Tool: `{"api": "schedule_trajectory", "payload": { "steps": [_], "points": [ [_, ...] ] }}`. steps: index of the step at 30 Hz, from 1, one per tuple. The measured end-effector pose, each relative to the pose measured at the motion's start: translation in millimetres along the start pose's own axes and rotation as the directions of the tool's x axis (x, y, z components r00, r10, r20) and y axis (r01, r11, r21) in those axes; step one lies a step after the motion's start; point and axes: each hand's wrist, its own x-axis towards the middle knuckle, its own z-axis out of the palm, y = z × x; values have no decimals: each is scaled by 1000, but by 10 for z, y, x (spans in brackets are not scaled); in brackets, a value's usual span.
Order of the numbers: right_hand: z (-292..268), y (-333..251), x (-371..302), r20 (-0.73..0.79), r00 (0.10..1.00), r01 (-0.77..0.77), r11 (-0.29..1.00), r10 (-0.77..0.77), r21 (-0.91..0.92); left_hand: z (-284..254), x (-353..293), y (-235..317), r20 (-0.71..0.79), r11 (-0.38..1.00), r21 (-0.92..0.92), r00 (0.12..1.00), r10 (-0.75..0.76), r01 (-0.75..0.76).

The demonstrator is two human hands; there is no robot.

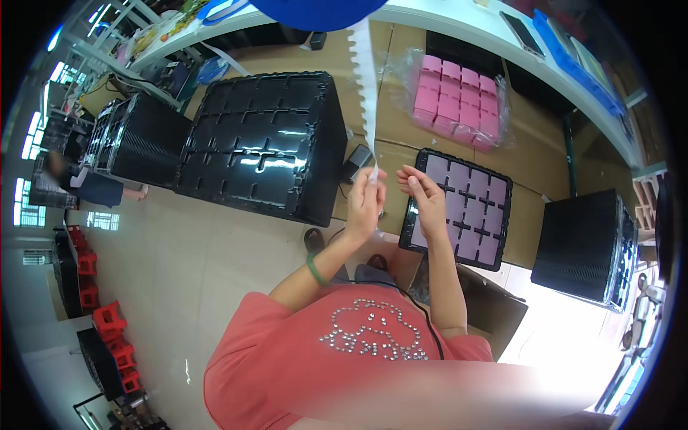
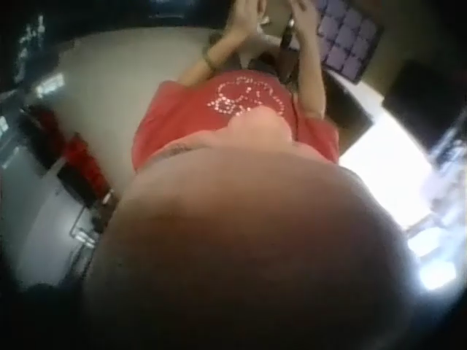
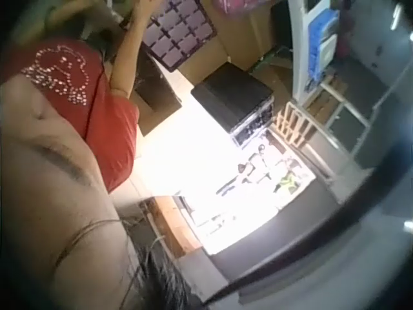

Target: The person assembles foam pads and black enclosures into plastic trays by hand, then secures the components in place with tape strips from a tape reel.

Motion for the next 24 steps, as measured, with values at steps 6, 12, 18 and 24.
{"api": "schedule_trajectory", "payload": {
  "steps": [6, 12, 18, 24],
  "points": [
    [616, -429, -280, 337, 930, -248, 925, 144, 288, -349, -703, 444, 195, 947, -285, 976, -94, 148],
    [934, -454, -414, 361, 920, -280, 898, 150, 340, -676, -960, 544, 183, 943, -288, 976, -120, 170],
    [1197, -454, -469, 385, 909, -267, 931, 158, 248, -974, -1009, 574, 164, 952, -270, 981, -100, 142],
    [1311, -722, -385, 187, 980, 53, 997, -63, 58, -1352, -1160, 716, -143, 980, 93, 972, 188, -176]
  ]
}}
